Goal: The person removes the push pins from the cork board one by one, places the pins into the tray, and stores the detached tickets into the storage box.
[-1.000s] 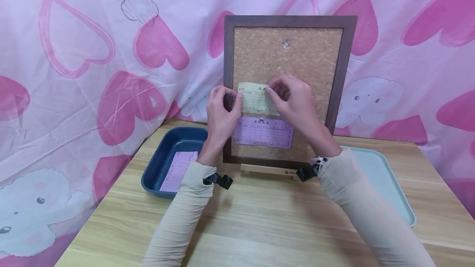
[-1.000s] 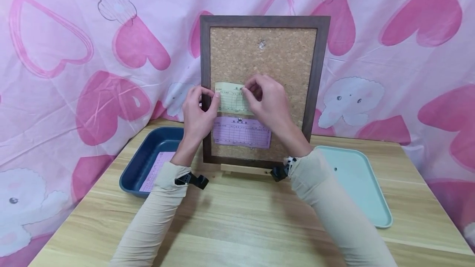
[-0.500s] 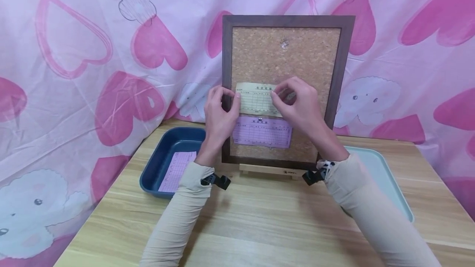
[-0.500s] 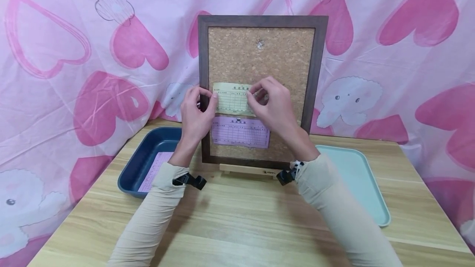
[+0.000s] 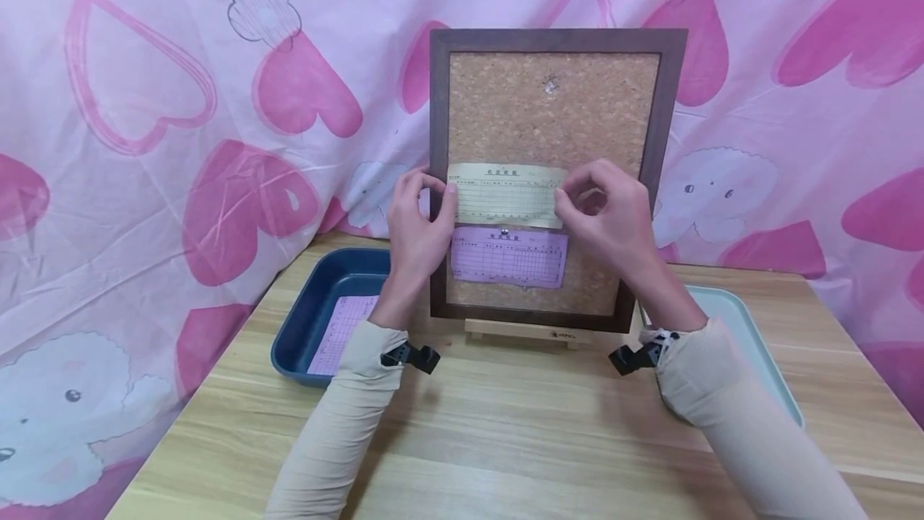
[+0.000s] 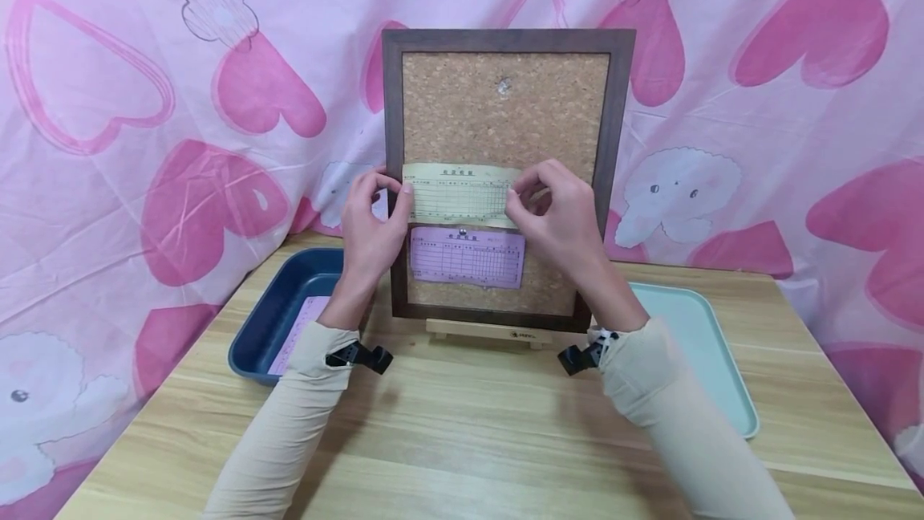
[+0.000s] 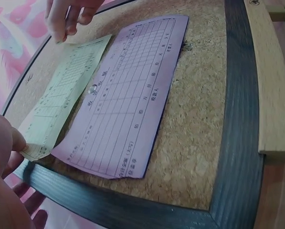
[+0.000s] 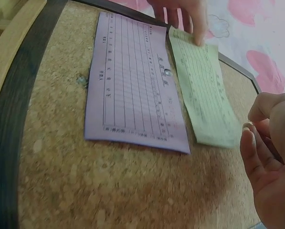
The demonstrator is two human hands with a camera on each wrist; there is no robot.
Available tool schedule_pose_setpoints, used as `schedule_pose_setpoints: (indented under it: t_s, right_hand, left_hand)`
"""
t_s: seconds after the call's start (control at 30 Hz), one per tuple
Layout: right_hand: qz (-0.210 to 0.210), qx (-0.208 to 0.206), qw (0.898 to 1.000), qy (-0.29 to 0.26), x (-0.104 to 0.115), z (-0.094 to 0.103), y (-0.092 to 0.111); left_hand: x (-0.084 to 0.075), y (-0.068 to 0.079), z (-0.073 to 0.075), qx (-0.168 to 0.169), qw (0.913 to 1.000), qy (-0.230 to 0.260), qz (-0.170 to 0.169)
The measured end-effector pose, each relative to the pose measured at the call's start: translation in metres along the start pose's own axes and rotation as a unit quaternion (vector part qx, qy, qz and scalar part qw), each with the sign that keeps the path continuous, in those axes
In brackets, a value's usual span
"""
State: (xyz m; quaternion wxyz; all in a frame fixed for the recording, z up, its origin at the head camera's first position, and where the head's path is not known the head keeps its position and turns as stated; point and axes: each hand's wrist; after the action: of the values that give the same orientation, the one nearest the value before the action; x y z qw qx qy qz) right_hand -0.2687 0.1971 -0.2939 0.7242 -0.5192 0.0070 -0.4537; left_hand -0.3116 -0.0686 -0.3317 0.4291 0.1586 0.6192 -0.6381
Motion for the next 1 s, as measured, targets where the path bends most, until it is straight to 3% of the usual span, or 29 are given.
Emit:
schedule_pose_setpoints:
  t_s: [0.3, 0.57, 1.0]
  right_hand:
    - [-0.005, -0.008, 1.0, 0.004, -0.011, 0.016, 0.012]
    - [-0.031, -0.011, 0.999, 0.027, -0.023, 0.032, 0.025]
    - [-0.052, -0.047, 0.997, 0.016, -0.039, 0.056, 0.045]
  left_hand:
    - [0.006, 0.001, 0.013, -0.03, 0.9995, 0.006, -0.011]
    - [0.012, 0.003, 0.027, -0.019, 0.9993, 0.026, -0.016]
    - [0.025, 0.007, 0.054, -0.009, 0.9977, 0.056, -0.038]
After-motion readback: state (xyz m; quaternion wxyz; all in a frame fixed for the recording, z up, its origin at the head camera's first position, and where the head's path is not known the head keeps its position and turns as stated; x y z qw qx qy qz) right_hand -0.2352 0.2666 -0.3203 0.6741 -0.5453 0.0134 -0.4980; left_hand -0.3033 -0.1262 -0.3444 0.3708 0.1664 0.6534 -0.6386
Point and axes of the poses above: each hand's wrist, its own y-axis away from the middle knuckle, its own z-axis out of the back of the hand, x = y × z, and after that the axes turned 5 degrees about y, right-handed
